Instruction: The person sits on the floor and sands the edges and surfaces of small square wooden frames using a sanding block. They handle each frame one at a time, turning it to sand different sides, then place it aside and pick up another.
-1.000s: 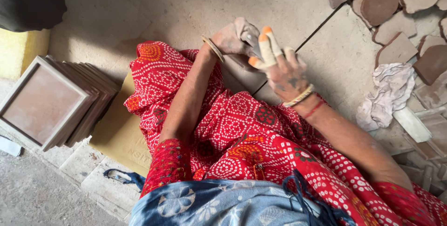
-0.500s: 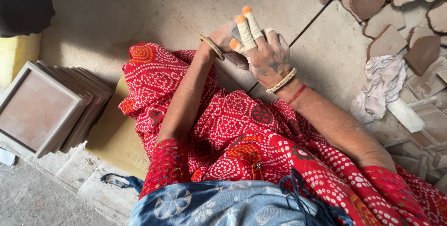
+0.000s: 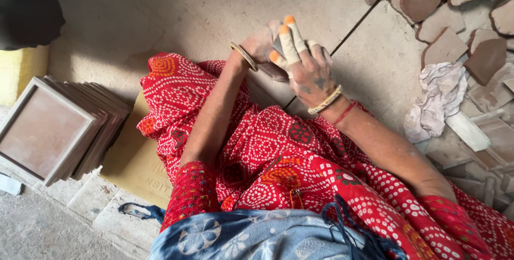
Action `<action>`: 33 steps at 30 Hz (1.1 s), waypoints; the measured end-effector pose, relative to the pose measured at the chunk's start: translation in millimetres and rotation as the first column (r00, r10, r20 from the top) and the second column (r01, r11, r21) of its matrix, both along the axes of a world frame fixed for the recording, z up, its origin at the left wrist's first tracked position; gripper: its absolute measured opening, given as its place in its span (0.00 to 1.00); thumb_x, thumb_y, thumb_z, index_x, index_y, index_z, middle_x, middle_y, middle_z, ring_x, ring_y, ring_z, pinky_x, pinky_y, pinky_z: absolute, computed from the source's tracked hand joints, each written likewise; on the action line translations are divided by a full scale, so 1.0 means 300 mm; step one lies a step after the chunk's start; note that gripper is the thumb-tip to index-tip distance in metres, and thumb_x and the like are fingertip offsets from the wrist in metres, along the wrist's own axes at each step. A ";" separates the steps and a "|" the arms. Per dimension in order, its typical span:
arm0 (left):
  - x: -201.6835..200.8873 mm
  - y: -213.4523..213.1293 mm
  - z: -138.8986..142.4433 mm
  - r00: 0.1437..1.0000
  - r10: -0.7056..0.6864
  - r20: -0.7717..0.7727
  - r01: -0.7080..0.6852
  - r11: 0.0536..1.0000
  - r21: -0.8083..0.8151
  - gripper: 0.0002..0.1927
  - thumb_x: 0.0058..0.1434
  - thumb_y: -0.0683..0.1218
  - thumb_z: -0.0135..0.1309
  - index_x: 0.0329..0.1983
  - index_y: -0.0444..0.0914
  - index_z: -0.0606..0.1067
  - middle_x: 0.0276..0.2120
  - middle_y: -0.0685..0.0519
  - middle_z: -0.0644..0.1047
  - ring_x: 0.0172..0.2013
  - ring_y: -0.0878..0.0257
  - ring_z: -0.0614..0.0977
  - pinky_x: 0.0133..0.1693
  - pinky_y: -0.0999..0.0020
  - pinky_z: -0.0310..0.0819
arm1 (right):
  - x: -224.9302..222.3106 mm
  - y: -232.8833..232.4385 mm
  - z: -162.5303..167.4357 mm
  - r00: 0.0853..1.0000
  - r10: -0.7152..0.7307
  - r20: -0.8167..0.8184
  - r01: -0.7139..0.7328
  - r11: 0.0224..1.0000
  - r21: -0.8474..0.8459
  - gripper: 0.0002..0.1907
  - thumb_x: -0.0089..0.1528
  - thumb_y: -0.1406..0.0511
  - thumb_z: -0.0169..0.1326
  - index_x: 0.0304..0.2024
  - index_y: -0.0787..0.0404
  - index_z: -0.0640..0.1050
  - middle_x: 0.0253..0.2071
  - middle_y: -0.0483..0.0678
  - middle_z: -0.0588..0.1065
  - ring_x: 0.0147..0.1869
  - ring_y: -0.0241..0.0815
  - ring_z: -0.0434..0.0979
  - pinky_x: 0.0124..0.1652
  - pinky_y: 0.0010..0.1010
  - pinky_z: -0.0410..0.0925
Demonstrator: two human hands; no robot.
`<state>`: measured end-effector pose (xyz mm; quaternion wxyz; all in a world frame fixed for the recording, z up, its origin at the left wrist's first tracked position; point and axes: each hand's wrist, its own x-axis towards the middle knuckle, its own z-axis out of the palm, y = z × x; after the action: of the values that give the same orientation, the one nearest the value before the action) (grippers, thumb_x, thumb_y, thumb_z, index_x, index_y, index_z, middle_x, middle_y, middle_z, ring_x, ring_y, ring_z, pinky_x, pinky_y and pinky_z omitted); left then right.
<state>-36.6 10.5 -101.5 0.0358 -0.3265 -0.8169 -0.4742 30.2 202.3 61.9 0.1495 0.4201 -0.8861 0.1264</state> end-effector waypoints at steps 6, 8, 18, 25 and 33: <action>0.029 -0.003 -0.019 0.987 0.052 0.150 -0.052 0.999 -0.004 0.28 0.50 0.54 0.73 0.47 0.34 0.76 0.42 0.44 0.75 0.41 0.55 0.77 0.43 0.60 0.77 | -0.019 -0.006 -0.072 0.999 -0.034 0.014 0.033 0.999 0.036 0.28 0.70 0.64 0.55 0.71 0.67 0.67 0.52 0.53 0.75 0.47 0.49 0.72 0.41 0.39 0.70; 0.053 -0.001 0.040 0.965 0.039 0.258 -0.055 0.997 0.053 0.22 0.48 0.50 0.71 0.41 0.34 0.77 0.35 0.48 0.77 0.34 0.58 0.77 0.38 0.62 0.76 | -0.005 0.050 -0.103 0.995 -0.063 0.081 0.058 0.996 0.072 0.24 0.71 0.63 0.57 0.67 0.66 0.69 0.47 0.54 0.76 0.44 0.49 0.71 0.36 0.39 0.69; 0.077 -0.021 0.236 0.878 -0.027 0.477 -0.074 0.979 0.191 0.14 0.45 0.48 0.73 0.31 0.38 0.81 0.27 0.57 0.82 0.27 0.65 0.81 0.32 0.67 0.76 | 0.021 0.205 -0.146 0.996 -0.015 -0.086 0.011 0.999 -0.052 0.26 0.67 0.66 0.57 0.67 0.66 0.72 0.63 0.53 0.74 0.45 0.47 0.70 0.41 0.37 0.70; 0.065 -0.003 0.003 0.970 0.062 0.233 -0.074 0.996 0.040 0.18 0.57 0.50 0.69 0.44 0.37 0.78 0.38 0.51 0.81 0.40 0.58 0.83 0.42 0.63 0.80 | -0.052 -0.031 -0.124 0.999 0.001 -0.039 0.002 0.998 0.057 0.33 0.64 0.68 0.57 0.72 0.63 0.68 0.67 0.55 0.72 0.43 0.47 0.69 0.41 0.37 0.70; 0.032 -0.014 0.115 0.988 -0.012 0.151 0.012 1.000 0.001 0.09 0.45 0.38 0.61 0.26 0.31 0.73 0.22 0.50 0.74 0.23 0.58 0.75 0.29 0.63 0.72 | 0.010 0.077 -0.069 0.996 -0.030 0.080 0.032 0.999 -0.021 0.33 0.70 0.63 0.54 0.75 0.63 0.62 0.71 0.55 0.67 0.48 0.50 0.70 0.45 0.40 0.70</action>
<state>-26.9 6.4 -67.0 -0.0292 -0.2948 -0.8152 -0.4977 33.3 225.3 41.3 0.1206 0.3994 -0.8963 0.1504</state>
